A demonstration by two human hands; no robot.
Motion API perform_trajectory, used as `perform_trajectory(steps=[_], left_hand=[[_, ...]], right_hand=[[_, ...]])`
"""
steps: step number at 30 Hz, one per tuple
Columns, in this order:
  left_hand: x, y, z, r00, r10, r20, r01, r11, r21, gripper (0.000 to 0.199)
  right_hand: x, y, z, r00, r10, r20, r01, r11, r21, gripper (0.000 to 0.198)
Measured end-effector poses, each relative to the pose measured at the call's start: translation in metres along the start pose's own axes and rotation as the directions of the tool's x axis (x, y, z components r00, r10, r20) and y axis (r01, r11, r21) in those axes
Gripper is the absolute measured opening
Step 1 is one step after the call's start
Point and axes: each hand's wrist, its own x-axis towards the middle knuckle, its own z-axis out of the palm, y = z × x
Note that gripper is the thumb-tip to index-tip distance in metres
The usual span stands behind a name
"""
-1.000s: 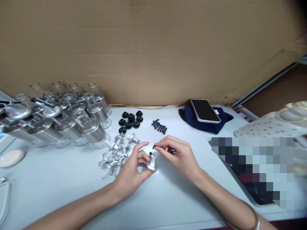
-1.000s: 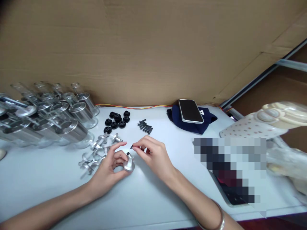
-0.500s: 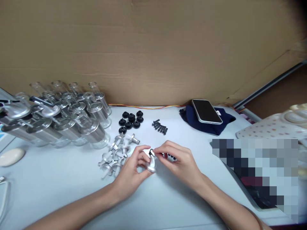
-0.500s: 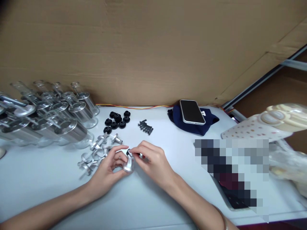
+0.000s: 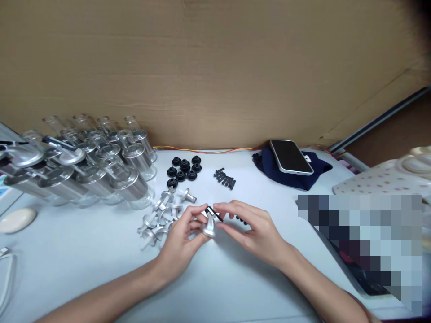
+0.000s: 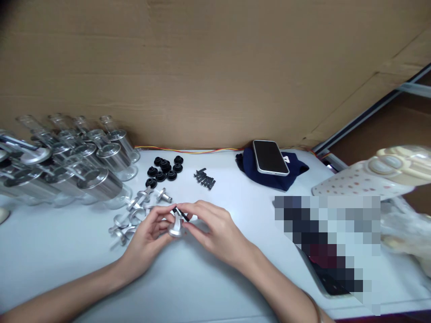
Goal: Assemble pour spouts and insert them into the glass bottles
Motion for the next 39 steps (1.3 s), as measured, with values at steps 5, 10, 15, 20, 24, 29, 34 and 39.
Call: perform_trajectory(steps=[5, 10, 15, 20, 24, 29, 34, 39], left_hand=[[-0.0017, 0.0040, 0.0010, 1.000, 0.008, -0.006, -0.008, 1.000, -0.004, 0.030], [-0.0030, 0.0045, 0.0012, 1.000, 0.013, -0.020, -0.013, 1.000, 0.010, 0.028], [-0.0019, 0.0048, 0.0004, 0.999, 0.001, -0.044, 0.000, 1.000, 0.026, 0.029], [-0.0024, 0.0093, 0.0003, 0.999, -0.028, -0.042, 0.030, 0.999, 0.037, 0.028], [-0.0031, 0.0093, 0.0009, 0.998, -0.046, -0.043, 0.047, 0.999, 0.016, 0.029], [-0.0028, 0.0080, 0.0015, 0.998, -0.059, -0.027, 0.059, 0.998, -0.022, 0.028], [-0.0033, 0.0063, 0.0003, 0.996, -0.084, -0.018, 0.083, 0.995, -0.047, 0.030], [-0.0060, 0.0064, 0.0011, 0.999, -0.050, -0.015, 0.050, 0.999, -0.002, 0.030]], right_hand=[[0.0023, -0.0003, -0.0006, 1.000, 0.025, -0.001, -0.025, 1.000, -0.004, 0.022], [0.0025, -0.0001, -0.0013, 0.998, 0.053, 0.024, -0.054, 0.998, 0.023, 0.030], [0.0009, 0.0012, 0.0004, 0.999, 0.024, 0.041, -0.025, 1.000, 0.004, 0.035], [-0.0002, 0.0024, 0.0025, 0.999, 0.037, 0.035, -0.037, 0.999, 0.004, 0.033], [-0.0002, 0.0008, 0.0037, 0.993, 0.105, 0.056, -0.107, 0.994, 0.029, 0.033], [0.0014, -0.0025, 0.0032, 0.987, 0.143, 0.077, -0.149, 0.986, 0.070, 0.027], [0.0011, -0.0029, 0.0029, 0.990, 0.113, 0.082, -0.121, 0.988, 0.101, 0.023], [0.0016, -0.0059, 0.0007, 0.988, 0.132, 0.081, -0.141, 0.983, 0.118, 0.020]])
